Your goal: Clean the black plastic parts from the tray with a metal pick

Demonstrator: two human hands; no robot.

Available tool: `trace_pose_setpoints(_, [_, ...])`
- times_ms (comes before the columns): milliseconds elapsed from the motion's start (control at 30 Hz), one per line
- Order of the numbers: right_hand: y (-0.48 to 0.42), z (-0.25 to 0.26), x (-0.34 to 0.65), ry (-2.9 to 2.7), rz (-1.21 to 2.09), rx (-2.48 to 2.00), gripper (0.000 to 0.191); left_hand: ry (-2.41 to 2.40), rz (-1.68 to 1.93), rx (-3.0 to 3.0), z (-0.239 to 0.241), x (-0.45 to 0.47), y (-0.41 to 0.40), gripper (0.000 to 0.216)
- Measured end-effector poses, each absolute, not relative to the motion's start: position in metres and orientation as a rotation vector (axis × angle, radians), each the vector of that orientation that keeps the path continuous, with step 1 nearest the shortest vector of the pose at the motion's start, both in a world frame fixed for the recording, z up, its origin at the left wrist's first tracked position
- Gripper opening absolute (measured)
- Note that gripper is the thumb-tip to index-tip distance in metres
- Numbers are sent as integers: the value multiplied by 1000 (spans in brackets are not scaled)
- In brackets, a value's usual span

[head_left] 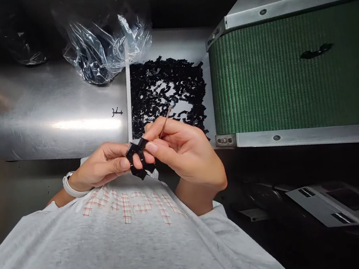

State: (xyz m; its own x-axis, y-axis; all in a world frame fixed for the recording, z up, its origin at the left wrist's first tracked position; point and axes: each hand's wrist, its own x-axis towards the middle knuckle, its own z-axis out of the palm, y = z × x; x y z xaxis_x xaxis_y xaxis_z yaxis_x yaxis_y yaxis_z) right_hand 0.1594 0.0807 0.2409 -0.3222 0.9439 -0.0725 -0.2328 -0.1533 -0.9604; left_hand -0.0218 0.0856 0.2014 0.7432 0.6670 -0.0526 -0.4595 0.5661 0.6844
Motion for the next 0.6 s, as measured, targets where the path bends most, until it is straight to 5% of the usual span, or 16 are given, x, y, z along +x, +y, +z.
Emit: trace_pose_setpoints(600, [80, 238, 157, -1143, 1770, -882, 30, 382, 700, 837, 199, -24, 85, 26])
